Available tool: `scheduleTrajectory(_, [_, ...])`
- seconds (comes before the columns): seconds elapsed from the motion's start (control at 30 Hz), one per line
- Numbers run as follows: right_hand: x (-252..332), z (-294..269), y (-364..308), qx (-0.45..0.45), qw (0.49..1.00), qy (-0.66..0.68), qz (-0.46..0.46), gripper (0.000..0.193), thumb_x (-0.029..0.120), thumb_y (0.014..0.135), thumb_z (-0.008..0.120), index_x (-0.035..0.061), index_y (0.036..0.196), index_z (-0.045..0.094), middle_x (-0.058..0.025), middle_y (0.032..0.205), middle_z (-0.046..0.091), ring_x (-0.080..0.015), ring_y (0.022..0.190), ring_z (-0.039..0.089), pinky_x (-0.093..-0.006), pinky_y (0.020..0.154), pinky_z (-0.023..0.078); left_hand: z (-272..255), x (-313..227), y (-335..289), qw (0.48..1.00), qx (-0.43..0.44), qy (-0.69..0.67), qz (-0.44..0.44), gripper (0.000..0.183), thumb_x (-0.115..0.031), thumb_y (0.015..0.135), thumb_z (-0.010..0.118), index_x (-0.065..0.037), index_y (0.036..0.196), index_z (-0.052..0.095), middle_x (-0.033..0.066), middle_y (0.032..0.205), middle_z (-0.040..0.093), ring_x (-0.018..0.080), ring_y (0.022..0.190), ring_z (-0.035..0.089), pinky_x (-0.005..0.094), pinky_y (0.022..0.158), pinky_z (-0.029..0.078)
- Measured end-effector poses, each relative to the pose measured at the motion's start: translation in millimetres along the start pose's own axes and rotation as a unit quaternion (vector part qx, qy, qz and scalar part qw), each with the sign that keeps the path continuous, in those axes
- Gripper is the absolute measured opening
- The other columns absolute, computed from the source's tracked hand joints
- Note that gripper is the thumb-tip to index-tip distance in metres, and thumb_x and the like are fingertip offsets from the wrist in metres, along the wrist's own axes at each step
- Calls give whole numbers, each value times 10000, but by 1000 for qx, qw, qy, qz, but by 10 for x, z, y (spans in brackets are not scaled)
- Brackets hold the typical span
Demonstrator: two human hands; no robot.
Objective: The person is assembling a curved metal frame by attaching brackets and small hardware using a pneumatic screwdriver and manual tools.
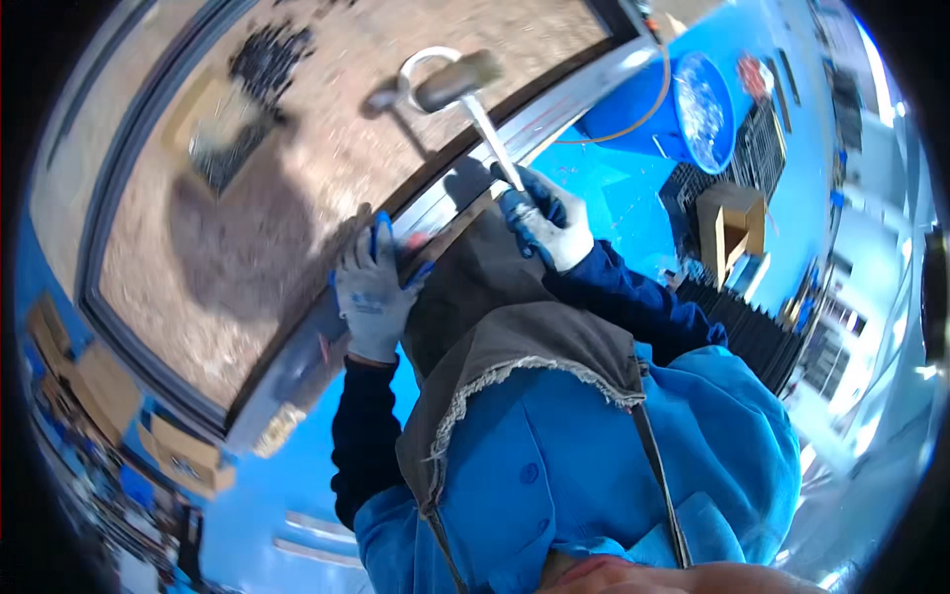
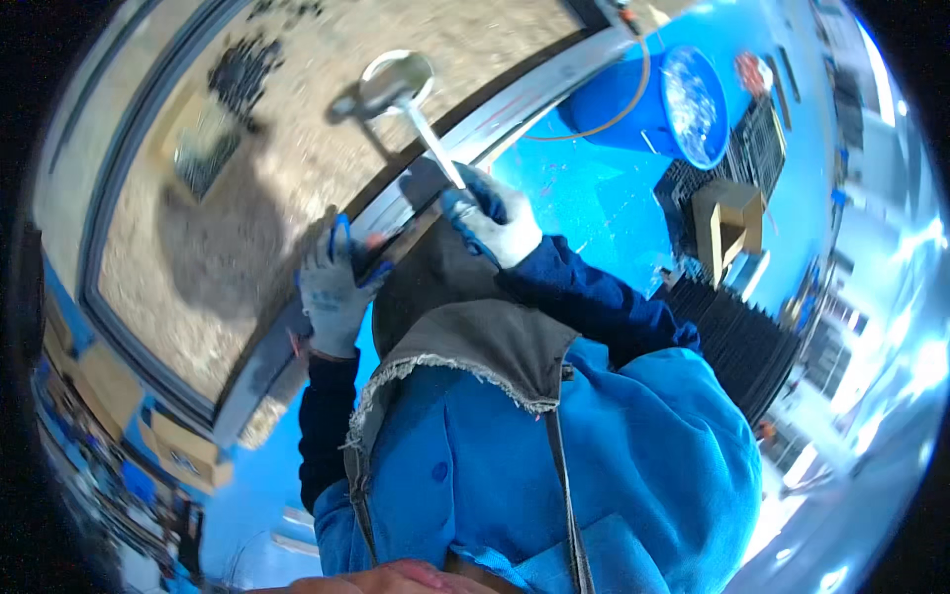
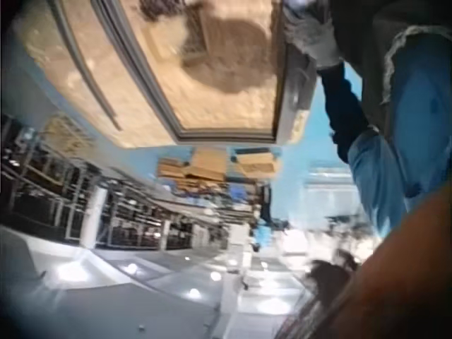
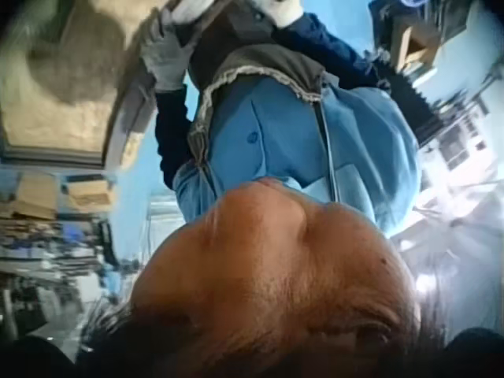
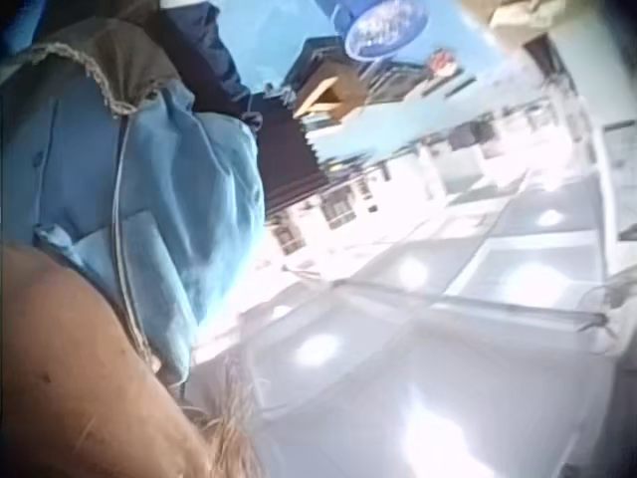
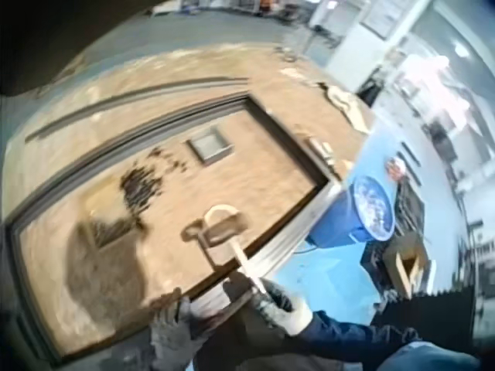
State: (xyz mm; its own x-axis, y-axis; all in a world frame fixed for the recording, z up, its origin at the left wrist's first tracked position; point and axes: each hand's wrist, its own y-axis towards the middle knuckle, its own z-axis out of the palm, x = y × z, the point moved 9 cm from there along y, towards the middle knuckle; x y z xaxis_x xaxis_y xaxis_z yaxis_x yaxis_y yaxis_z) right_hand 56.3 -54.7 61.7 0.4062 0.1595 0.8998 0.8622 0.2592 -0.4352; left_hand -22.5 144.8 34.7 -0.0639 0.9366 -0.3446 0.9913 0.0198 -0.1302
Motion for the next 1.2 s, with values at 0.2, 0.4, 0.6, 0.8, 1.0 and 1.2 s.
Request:
scheduleTrajectory(0.2, [-275, -1625, -67, -304, 922, 241, 19, 340, 236, 925, 543, -6, 1164, 543, 23, 583, 435, -64, 378, 369, -242, 337, 330, 61, -1268, 972, 990, -34, 61, 126, 941, -618, 699, 612, -20, 1372, 337, 172, 1178, 513, 298, 996, 536, 400, 839, 442])
scheduleTrajectory(0.4, [-531, -3256, -196, -280, 925, 242, 84, 387, 270, 922, 517, -25, 1169, 567, 22, 613, 466, -56, 402, 390, -230, 352, 318, 470, -2119, 2019, 994, -10, 26, 109, 869, -541, 702, 668, -8, 1326, 380, 168, 1098, 525, 298, 972, 548, 389, 815, 460])
scheduleTrajectory(0.6, [96, -5138, -4, -350, 918, 186, 16, 474, 325, 922, 506, -69, 1185, 532, 42, 555, 374, -64, 408, 346, -218, 386, 284, 692, -2545, 2454, 988, -68, 84, 115, 717, -482, 716, 692, -27, 1225, 471, 175, 998, 602, 321, 853, 612, 414, 716, 492])
scheduleTrajectory(0.8, [235, -5272, 908, -430, 885, 166, -63, 422, 273, 955, 450, -14, 1263, 470, 74, 669, 408, -4, 528, 364, -171, 463, 314, 804, -2546, 2504, 991, 11, 96, 90, 770, -461, 699, 711, -25, 1268, 430, 159, 1090, 580, 297, 936, 597, 406, 783, 486])
scheduleTrajectory(1.0, [269, -4249, 1304, -51, 995, 46, 71, 296, 161, 932, 490, 11, 1180, 549, 26, 652, 496, -13, 498, 424, -158, 377, 325, 773, -2396, 2444, 994, 7, 77, 77, 794, -449, 689, 728, -17, 1279, 418, 169, 1088, 572, 328, 916, 585, 419, 801, 478])
scheduleTrajectory(1.2, [-321, -3941, 729, -309, 903, 296, 28, 348, 221, 928, 509, -6, 1191, 529, -5, 610, 474, -56, 407, 391, -191, 350, 307, 510, -3021, 2960, 979, -23, -9, 205, 1049, -626, 595, 726, -4, 1347, 343, 250, 1336, 353, 404, 1233, 364, 540, 964, 361])
